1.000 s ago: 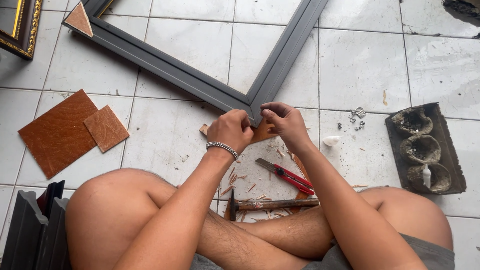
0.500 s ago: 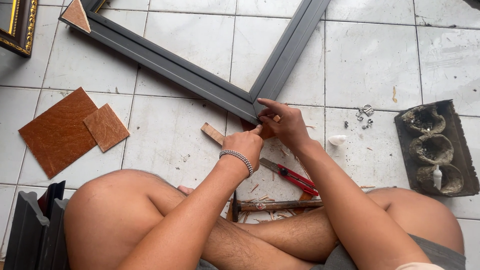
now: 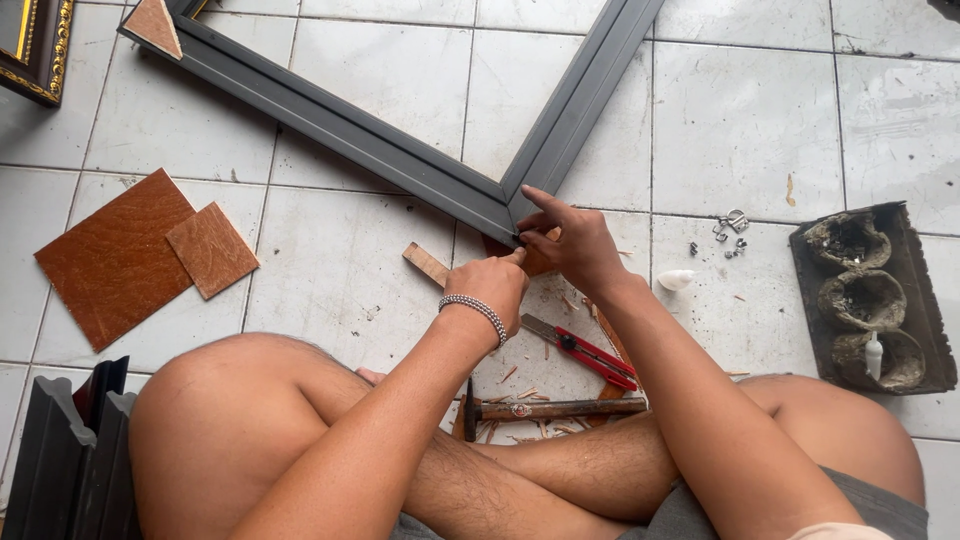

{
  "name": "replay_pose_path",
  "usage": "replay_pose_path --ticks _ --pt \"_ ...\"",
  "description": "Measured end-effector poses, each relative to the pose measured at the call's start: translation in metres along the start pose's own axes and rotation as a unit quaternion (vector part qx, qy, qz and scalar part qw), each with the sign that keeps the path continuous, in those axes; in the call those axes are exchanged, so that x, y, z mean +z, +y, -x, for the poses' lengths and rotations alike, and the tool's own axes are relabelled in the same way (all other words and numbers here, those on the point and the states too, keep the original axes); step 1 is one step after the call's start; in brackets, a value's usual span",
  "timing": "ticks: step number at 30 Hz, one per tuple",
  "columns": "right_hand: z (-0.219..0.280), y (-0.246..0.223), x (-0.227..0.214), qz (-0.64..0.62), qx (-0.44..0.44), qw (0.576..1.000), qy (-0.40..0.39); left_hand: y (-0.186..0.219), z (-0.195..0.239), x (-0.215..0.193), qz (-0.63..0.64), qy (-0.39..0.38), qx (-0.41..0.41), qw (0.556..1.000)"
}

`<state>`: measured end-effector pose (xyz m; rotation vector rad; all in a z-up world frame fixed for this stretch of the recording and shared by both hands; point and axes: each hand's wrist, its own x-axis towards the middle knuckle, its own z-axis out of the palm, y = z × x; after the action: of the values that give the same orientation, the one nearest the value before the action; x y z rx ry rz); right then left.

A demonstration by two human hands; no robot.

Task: The person cuts a rectangular piece of wood into a triangle using a utility knife, applies glue to the corner of a grey picture frame, and inserts the triangular piece into the corner joint. They then use a hammer to tap the piece into place and repeat the process for another corner.

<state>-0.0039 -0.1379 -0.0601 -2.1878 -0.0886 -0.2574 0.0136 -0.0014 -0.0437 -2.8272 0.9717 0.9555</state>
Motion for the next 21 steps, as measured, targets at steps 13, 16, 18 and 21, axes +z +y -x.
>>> replay_pose_path --ticks 13,16,18,21 --pt "0.057 -0.070 -0.032 -0.019 0.151 0.988 -0.015 -0.005 0.034 -0.021 0.123 0.098 -0.008 0.988" --pt "0.089 -0.100 -0.032 0.091 0.153 0.967 -0.183 -0.007 0.046 -0.021 0.135 0.094 -0.023 0.986" --pt "0.114 -0.094 -0.023 0.233 0.083 0.925 -0.288 -0.008 0.052 -0.016 0.122 0.068 0.002 0.990" --pt "0.127 -0.090 -0.007 0.289 0.007 0.898 -0.332 -0.005 0.070 -0.005 0.102 0.041 0.018 0.994"
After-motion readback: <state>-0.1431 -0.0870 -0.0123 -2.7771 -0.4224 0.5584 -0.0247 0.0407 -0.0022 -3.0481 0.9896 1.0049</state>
